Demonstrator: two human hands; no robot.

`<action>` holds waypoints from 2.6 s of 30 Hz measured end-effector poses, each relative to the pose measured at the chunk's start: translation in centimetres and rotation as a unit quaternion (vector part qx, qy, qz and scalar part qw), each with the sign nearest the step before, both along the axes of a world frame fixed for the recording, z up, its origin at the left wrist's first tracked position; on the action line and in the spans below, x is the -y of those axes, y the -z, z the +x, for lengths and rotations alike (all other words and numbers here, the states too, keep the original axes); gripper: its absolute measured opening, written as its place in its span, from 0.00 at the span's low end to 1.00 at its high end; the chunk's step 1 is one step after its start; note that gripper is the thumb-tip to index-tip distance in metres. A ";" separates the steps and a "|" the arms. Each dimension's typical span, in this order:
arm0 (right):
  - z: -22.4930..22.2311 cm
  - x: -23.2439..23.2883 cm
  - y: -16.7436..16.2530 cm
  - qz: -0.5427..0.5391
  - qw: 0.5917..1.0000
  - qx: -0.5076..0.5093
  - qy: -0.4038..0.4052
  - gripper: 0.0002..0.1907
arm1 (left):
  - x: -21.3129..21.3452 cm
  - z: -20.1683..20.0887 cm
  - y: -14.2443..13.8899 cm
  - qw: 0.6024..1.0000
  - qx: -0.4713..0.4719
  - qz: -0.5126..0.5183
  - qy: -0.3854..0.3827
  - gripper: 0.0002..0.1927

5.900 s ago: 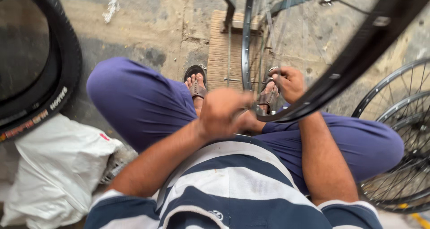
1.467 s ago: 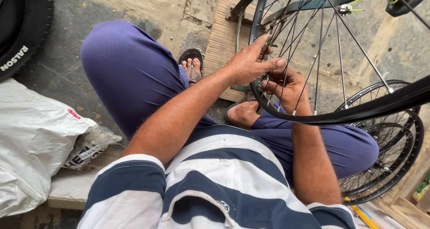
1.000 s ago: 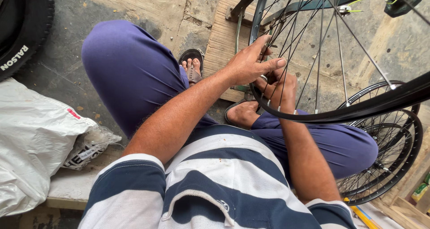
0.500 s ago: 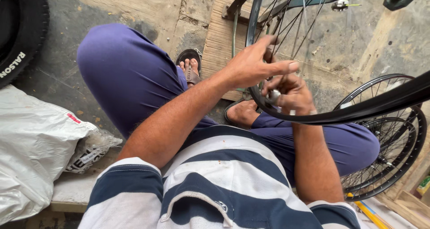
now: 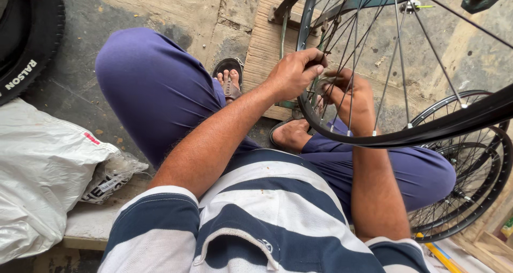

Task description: The person sits on the floor and uses a spoke wrench to adjust the tension of the spokes on a bicycle wheel mounted on a truing stand. They repeatedly rotate the wheel to check alignment and make small adjustments to the spokes.

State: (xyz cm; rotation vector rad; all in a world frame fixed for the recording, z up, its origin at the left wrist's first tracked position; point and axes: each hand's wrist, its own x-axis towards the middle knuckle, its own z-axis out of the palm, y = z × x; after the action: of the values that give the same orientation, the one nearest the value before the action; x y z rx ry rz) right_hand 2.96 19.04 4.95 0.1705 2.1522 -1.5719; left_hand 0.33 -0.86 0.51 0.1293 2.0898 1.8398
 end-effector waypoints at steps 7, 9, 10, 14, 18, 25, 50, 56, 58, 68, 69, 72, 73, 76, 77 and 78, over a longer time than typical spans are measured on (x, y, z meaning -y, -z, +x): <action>1.0 -0.3 0.8 -0.032 0.999 0.028 -0.031 0.19 | 0.1 -0.1 -0.5 1.000 0.018 0.011 0.010 0.12; 1.1 -0.2 1.2 -0.020 0.999 0.016 -0.021 0.21 | 0.2 0.2 -0.3 1.000 0.012 0.011 0.020 0.12; 1.1 -0.1 1.4 -0.042 0.999 0.018 -0.021 0.19 | 0.2 0.3 -0.2 0.999 0.024 0.021 0.031 0.12; 1.2 0.0 0.8 -0.021 0.999 0.040 -0.014 0.13 | 0.8 0.8 0.1 0.994 0.032 0.069 0.082 0.14; 1.9 -0.8 -1.5 -0.080 0.996 0.036 -0.011 0.17 | 1.9 0.9 0.3 0.969 0.047 0.146 0.193 0.24; 2.0 -1.7 -1.8 -0.031 0.998 -0.001 -0.052 0.12 | 1.1 1.0 1.4 0.979 -0.004 0.019 0.202 0.26; -2.0 -2.7 4.4 0.073 0.987 -0.120 0.072 0.11 | 0.0 6.2 -17.1 0.891 -0.436 -0.114 0.051 0.14; -1.5 -2.3 2.9 0.145 0.978 -0.137 0.057 0.12 | 1.5 7.3 -9.1 0.853 -0.399 -0.311 0.128 0.11; -1.6 -2.0 2.3 0.156 0.980 -0.106 0.067 0.13 | 1.6 8.0 -7.9 0.860 -0.409 -0.284 0.110 0.14; -1.9 -2.5 2.1 0.221 0.967 -0.117 0.049 0.10 | 1.5 8.4 -7.6 0.853 -0.431 -0.277 0.101 0.15; -1.8 -2.8 2.4 0.231 0.968 -0.072 0.059 0.09 | 1.5 8.5 -7.6 0.854 -0.429 -0.277 0.103 0.15; -1.7 -3.5 3.3 0.182 0.978 -0.098 0.007 0.10 | 1.5 8.6 -7.2 0.854 -0.427 -0.276 0.107 0.14; -1.6 -3.8 3.5 0.224 0.967 -0.113 -0.045 0.10 | 1.4 8.7 -7.1 0.854 -0.430 -0.274 0.105 0.15; -1.4 -4.5 4.0 0.277 0.949 -0.079 -0.131 0.10 | 1.2 8.5 -7.1 0.859 -0.418 -0.276 0.104 0.14; -1.3 -4.5 4.2 0.248 0.962 -0.018 -0.113 0.09 | 1.1 8.4 -7.3 0.862 -0.410 -0.278 0.105 0.14; -1.2 -4.6 4.3 0.217 0.971 0.043 -0.094 0.09 | 1.1 8.2 -7.7 0.863 -0.415 -0.270 0.100 0.13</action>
State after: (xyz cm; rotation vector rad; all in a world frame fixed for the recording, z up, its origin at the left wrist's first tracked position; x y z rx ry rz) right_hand 1.75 23.62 0.61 0.1639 2.3366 -0.9575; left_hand 8.54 -1.97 8.21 1.1067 2.9118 1.0741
